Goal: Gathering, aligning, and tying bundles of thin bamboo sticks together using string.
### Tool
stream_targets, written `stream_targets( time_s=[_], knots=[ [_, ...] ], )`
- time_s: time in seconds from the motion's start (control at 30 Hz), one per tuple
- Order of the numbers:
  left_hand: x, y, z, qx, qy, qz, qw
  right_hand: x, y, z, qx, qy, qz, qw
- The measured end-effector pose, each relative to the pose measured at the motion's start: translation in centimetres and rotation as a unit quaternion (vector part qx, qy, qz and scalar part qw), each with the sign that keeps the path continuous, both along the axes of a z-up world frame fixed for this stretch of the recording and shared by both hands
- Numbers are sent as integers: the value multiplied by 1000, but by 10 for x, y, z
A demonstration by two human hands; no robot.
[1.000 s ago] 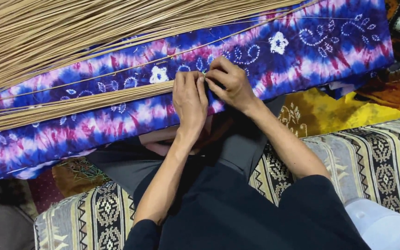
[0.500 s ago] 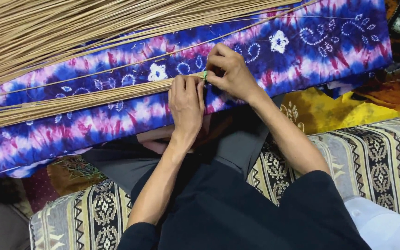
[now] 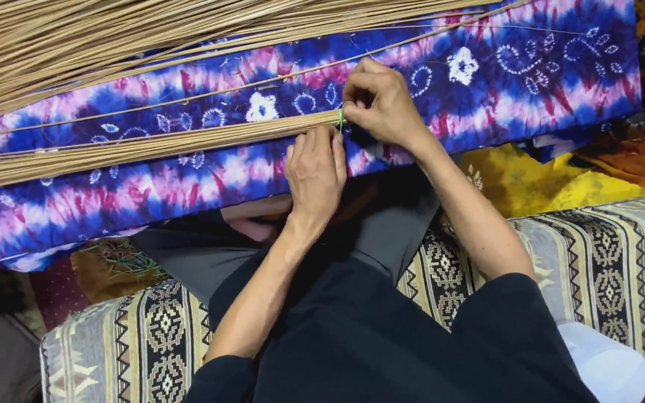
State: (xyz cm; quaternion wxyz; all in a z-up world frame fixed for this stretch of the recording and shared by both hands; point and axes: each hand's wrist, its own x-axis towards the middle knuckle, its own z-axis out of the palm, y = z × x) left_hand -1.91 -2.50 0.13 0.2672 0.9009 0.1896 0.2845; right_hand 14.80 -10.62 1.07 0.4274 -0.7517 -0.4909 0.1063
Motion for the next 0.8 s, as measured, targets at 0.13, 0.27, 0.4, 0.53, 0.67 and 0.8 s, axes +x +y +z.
stream_targets(
  time_s=[0.13,0.27,0.4,0.53,0.67,0.8],
  knots=[
    [3,0,-2,-1,-12,3,1000,0,4,-2,-19,0,-15,1000],
    [4,0,-2,-17,-17,-1,1000,-4,4,-12,19,-47,-30,998],
    [5,1,1,-41,-38,-7,998,-6,5,-12,29,-58,-38,997],
    [4,2,1,-47,-41,-14,998,-11,8,-8,32,-63,-48,996],
    [4,2,0,-60,-42,-19,997,-12,9,-12,38,-82,-68,994],
    [4,2,-1,-67,-51,-21,996,-14,9,-16,34,-103,-93,990]
  ],
)
